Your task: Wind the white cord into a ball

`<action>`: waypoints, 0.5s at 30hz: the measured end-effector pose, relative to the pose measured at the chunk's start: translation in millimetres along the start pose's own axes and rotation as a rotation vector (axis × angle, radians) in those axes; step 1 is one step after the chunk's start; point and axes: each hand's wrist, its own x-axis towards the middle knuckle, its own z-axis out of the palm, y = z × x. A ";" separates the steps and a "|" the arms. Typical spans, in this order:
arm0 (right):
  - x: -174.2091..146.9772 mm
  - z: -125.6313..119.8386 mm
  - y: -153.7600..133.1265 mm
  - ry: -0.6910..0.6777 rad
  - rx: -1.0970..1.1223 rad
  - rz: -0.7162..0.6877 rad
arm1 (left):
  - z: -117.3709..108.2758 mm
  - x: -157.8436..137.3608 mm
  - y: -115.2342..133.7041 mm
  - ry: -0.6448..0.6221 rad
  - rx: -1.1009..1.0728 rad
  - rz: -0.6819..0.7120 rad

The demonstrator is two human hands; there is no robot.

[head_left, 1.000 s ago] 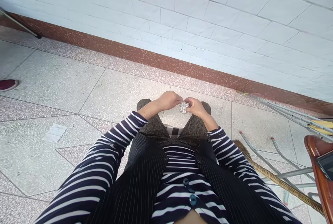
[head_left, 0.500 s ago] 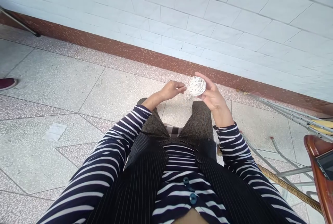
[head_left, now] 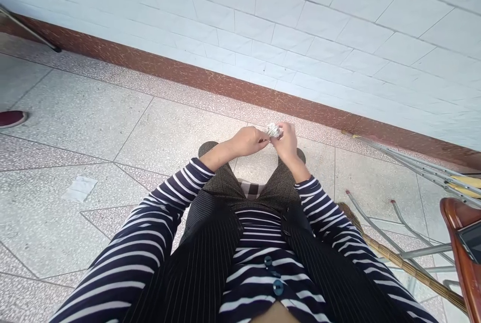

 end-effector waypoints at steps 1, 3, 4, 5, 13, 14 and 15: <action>-7.8 5.6 1.5 -0.064 0.034 0.008 | -1.0 0.8 -0.7 0.010 0.052 0.023; -21.5 10.9 4.6 -0.192 0.210 0.073 | -2.8 0.4 -3.4 0.021 0.141 0.094; -27.5 10.8 5.9 -0.249 0.330 0.129 | -3.3 -0.7 -5.0 0.028 0.176 0.136; -33.2 9.4 6.7 -0.296 0.451 0.188 | -3.4 -2.1 -6.4 0.041 0.206 0.171; -73.7 -6.7 -10.1 -0.471 0.946 0.474 | 15.7 -10.2 -18.3 0.042 0.155 0.129; -76.2 -8.9 -13.2 -0.472 0.973 0.479 | 19.1 -10.8 -20.7 0.037 0.130 0.108; -77.8 -11.6 -16.0 -0.481 0.994 0.475 | 22.5 -11.7 -23.5 0.031 0.103 0.088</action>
